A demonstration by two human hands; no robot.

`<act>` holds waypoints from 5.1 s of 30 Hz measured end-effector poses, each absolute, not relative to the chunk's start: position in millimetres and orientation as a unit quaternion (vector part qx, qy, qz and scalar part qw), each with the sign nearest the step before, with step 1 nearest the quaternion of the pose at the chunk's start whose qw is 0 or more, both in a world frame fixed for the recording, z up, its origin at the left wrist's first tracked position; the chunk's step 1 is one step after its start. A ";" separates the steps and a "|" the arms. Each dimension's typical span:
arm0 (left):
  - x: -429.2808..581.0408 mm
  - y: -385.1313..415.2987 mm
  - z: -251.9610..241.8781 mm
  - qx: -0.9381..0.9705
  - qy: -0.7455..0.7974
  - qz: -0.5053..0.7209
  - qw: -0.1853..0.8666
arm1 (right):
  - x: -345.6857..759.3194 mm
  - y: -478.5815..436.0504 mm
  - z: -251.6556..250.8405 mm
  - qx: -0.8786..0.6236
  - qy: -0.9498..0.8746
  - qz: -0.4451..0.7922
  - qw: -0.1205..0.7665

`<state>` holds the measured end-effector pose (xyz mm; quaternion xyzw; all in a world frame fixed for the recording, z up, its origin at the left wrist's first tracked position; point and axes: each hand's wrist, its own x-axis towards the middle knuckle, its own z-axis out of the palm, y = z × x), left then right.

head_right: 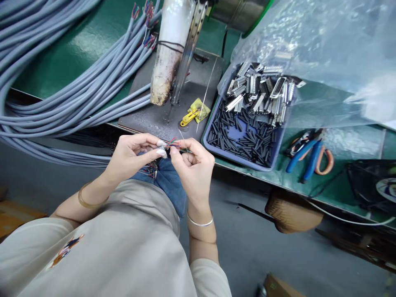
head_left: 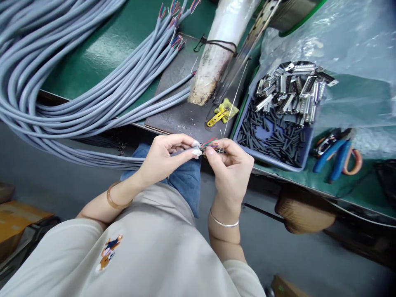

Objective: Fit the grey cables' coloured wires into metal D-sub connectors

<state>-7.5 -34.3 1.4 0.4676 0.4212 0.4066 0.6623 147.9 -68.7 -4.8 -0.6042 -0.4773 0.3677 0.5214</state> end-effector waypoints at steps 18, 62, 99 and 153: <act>-12.1 -37.3 7.9 0.440 0.408 0.384 0.702 | 139.0 -68.5 -7.3 -0.607 -0.487 0.347 0.523; -14.7 -37.9 -8.0 0.487 0.337 0.379 0.711 | 148.3 -69.5 -2.1 -0.584 -0.499 0.391 0.507; -13.4 -44.1 -22.3 0.576 0.349 0.482 0.560 | 137.8 -77.3 -3.9 -0.610 -0.562 0.237 0.507; -11.8 -38.4 5.6 0.427 0.332 0.416 0.731 | 156.3 -73.3 -3.0 -0.533 -0.431 0.392 0.614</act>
